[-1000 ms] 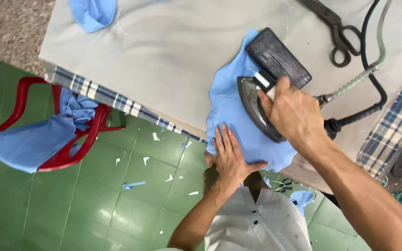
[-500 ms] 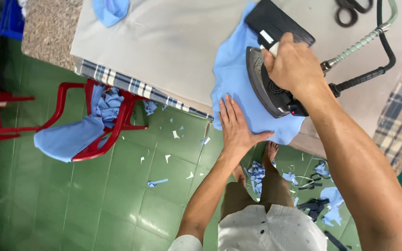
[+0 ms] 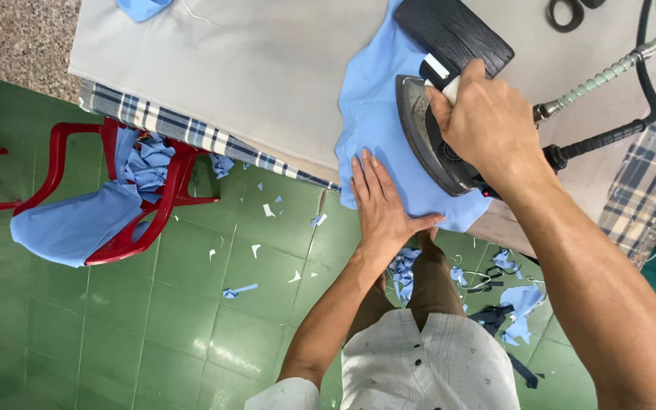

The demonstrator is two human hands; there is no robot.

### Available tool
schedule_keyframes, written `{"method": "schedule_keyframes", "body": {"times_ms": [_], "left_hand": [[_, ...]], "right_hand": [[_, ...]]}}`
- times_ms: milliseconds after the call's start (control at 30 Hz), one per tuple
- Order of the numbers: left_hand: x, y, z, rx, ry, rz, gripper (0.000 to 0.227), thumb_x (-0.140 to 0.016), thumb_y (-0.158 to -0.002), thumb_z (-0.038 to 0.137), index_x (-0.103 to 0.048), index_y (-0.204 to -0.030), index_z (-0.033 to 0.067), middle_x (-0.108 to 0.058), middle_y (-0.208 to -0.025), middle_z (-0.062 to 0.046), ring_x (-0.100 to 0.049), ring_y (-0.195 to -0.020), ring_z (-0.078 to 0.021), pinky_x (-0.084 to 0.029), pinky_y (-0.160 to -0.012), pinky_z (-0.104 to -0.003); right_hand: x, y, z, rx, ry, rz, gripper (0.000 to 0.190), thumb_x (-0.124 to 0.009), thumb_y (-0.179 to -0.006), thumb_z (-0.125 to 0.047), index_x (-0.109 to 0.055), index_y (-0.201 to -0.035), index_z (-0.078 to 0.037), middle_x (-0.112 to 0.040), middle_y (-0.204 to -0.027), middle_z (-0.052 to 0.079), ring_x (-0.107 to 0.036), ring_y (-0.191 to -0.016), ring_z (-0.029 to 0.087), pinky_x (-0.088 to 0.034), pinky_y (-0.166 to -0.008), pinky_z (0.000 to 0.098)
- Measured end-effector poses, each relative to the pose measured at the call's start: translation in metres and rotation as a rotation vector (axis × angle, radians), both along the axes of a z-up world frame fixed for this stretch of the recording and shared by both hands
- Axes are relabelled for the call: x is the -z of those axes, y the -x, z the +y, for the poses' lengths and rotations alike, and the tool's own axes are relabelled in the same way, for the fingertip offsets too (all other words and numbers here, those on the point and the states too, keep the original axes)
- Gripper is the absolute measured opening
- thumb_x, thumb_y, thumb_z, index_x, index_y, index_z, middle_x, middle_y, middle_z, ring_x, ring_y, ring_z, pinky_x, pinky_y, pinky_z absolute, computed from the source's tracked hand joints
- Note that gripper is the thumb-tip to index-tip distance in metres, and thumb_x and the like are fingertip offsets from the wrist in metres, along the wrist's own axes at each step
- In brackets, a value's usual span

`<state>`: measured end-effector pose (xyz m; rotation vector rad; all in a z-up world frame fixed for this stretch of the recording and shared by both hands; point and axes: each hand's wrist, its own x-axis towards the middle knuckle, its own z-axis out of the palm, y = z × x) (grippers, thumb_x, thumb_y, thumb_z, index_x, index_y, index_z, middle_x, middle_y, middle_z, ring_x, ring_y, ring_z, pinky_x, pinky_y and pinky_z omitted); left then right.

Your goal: The person cuts a piece of light blue fabric using shears, then irons it on a work table using a steam iron and a black pressing block. The person repeatedly folds the fabric and presses it with the iron and block to smooth the material.

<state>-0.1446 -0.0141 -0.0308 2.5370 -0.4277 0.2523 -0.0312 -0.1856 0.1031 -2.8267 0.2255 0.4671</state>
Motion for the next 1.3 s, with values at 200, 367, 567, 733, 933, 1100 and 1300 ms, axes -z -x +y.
{"method": "schedule_keyframes", "body": {"times_ms": [200, 367, 567, 733, 933, 1100, 1300], "left_hand": [[0.002, 0.000, -0.002, -0.020, 0.028, 0.017, 0.145, -0.053, -0.069, 0.090, -0.001, -0.159, -0.0114, -0.008, -0.168, -0.034, -0.012, -0.158, -0.0559, -0.020, -0.131, -0.067], [0.000, 0.003, -0.001, -0.007, -0.009, 0.074, 0.152, -0.062, -0.064, 0.089, 0.001, -0.160, -0.0094, -0.006, -0.169, -0.032, -0.009, -0.159, -0.0541, -0.018, -0.132, -0.064], [-0.012, -0.002, -0.001, 0.013, -0.055, 0.032, 0.142, -0.054, -0.068, 0.090, -0.015, -0.156, -0.0150, -0.011, -0.165, -0.036, -0.013, -0.156, -0.0577, -0.021, -0.130, -0.068], [-0.007, -0.001, -0.002, 0.002, -0.017, 0.063, 0.147, -0.066, -0.065, 0.087, -0.010, -0.159, -0.0113, -0.007, -0.168, -0.033, -0.010, -0.158, -0.0562, -0.018, -0.131, -0.069], [-0.011, 0.000, -0.001, 0.011, -0.110, 0.069, 0.153, -0.070, -0.059, 0.089, -0.014, -0.155, -0.0162, -0.009, -0.166, -0.035, -0.009, -0.156, -0.0562, -0.018, -0.130, -0.068], [-0.014, 0.001, 0.000, 0.021, -0.113, 0.070, 0.153, -0.074, -0.060, 0.087, -0.010, -0.157, -0.0132, -0.007, -0.167, -0.035, -0.008, -0.157, -0.0558, -0.018, -0.131, -0.068], [-0.017, 0.001, 0.000, 0.033, -0.134, 0.078, 0.152, -0.074, -0.063, 0.086, -0.009, -0.157, -0.0134, -0.006, -0.166, -0.035, -0.007, -0.157, -0.0558, -0.017, -0.132, -0.067]], "right_hand": [[-0.002, -0.024, 0.003, -0.068, 0.035, 0.008, 0.063, -0.040, -0.121, -0.057, -0.045, -0.113, 0.005, -0.067, -0.080, 0.025, -0.066, -0.070, 0.053, -0.052, -0.050, 0.0594], [0.004, -0.027, -0.003, -0.161, 0.069, -0.079, 0.062, -0.040, -0.123, -0.056, -0.048, -0.111, 0.005, -0.066, -0.071, 0.022, -0.066, -0.056, 0.048, -0.051, -0.041, 0.0531], [0.001, -0.013, -0.013, -0.164, -0.011, 0.015, 0.054, -0.045, -0.119, -0.050, -0.049, -0.109, 0.003, -0.068, -0.077, 0.024, -0.068, -0.062, 0.052, -0.054, -0.047, 0.0579], [0.005, -0.017, -0.011, -0.247, 0.117, -0.082, 0.057, -0.042, -0.122, -0.056, -0.047, -0.105, -0.001, -0.065, -0.064, 0.016, -0.067, -0.052, 0.044, -0.050, -0.039, 0.0489], [0.003, -0.020, -0.019, -0.288, 0.036, -0.056, 0.062, -0.050, -0.114, -0.062, -0.050, -0.108, -0.001, -0.069, -0.073, 0.020, -0.071, -0.064, 0.048, -0.056, -0.047, 0.0541], [0.014, -0.008, -0.036, -0.314, 0.075, -0.077, 0.059, -0.043, -0.118, -0.059, -0.050, -0.103, -0.002, -0.067, -0.066, 0.016, -0.069, -0.056, 0.043, -0.053, -0.041, 0.0489], [0.018, 0.001, -0.052, -0.307, 0.071, -0.057, 0.059, -0.043, -0.117, -0.060, -0.049, -0.104, -0.003, -0.067, -0.067, 0.016, -0.069, -0.058, 0.044, -0.053, -0.044, 0.0514]]}}
